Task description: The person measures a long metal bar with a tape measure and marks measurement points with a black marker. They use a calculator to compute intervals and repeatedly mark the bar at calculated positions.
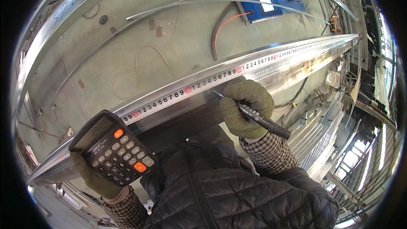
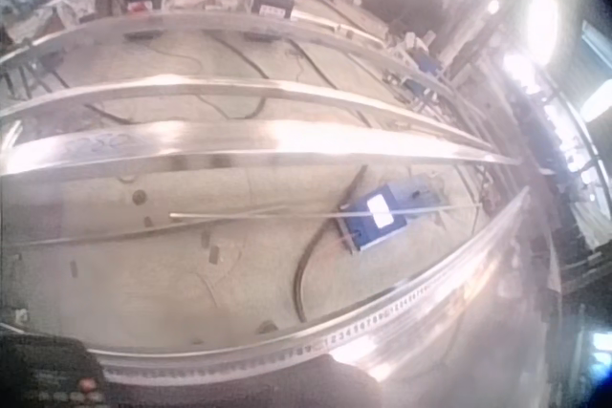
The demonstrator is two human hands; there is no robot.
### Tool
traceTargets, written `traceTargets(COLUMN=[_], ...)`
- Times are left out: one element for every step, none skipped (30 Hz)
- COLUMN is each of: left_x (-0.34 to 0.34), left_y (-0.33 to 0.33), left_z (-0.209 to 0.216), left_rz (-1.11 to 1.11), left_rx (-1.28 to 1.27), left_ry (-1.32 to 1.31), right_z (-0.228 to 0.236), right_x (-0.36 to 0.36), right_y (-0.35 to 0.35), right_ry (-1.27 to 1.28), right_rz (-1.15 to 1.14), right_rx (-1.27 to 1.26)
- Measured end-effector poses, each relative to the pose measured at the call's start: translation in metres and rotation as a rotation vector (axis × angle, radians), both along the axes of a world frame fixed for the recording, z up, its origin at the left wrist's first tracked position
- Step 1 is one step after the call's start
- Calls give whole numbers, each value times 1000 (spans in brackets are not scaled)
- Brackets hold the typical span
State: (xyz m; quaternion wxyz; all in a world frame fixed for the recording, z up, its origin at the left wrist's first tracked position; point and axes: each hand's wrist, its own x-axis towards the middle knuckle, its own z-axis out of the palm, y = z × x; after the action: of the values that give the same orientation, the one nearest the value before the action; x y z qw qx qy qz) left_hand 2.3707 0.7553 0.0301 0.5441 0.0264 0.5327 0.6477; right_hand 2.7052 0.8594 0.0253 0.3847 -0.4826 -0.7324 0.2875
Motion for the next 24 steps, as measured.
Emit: traceTargets(left_x=[-1,-1,-2,-2,-3,-3,-3,-3,-3,-3,-2,-2,-1,-1,0,0,0,-1,-1,-1,-1,-1,-1,-1], left_y=[0,-1,-2,-2,-2,-3,-3,-3,-3,-3,-3,-3,-2,-2,-2,-1,-1,0,0,0,0,0,0,0], left_z=[0,-1,-2,-3,-4,-4,-5,-5,-5,-4,-3,-3,-2,-2,-2,-2,-2,-2,-2,-2,-2,-3,-2,-2], left_rz=[-31,-4,22,40,60,72,79,71,57,39,51,57,59,62,61,55,31,2,-27,-10,7,16,13,0], left_rx=[21,10,-2,-13,-13,-10,-19,-8,-8,-13,-17,-26,-46,-32,-32,-43,-13,5,23,15,8,-10,1,1], left_ry=[-8,5,18,35,27,21,19,32,48,74,79,93,126,105,101,108,106,113,121,129,137,157,143,140], right_z=[-1,-1,-2,-3,-3,-3,-4,-4,-4,-4,-4,-4,-4,-4,-5,-5,-6,-6,-6,-6,-6,-5,-5,-5], right_x=[1,2,3,4,5,5,5,6,6,6,6,5,5,4,4,4,3,3,3,2,2,2,2,2], right_y=[0,0,0,0,0,0,0,1,1,1,2,2,2,3,3,4,4,5,5,6,6,6,7,7], right_ry=[-4,4,8,12,10,-3,-11,-30,-49,-45,-40,-42,-30,-26,-25,-19,-16,-19,-10,-6,-5,-4,-6,-18], right_rz=[27,22,13,3,-10,-24,-15,-7,0,-5,-10,-17,-17,-19,-19,-18,-16,-23,-12,-11,-10,-9,-8,-6], right_rx=[25,18,15,12,14,16,24,33,41,45,49,49,49,45,46,51,61,64,67,63,64,64,69,74])
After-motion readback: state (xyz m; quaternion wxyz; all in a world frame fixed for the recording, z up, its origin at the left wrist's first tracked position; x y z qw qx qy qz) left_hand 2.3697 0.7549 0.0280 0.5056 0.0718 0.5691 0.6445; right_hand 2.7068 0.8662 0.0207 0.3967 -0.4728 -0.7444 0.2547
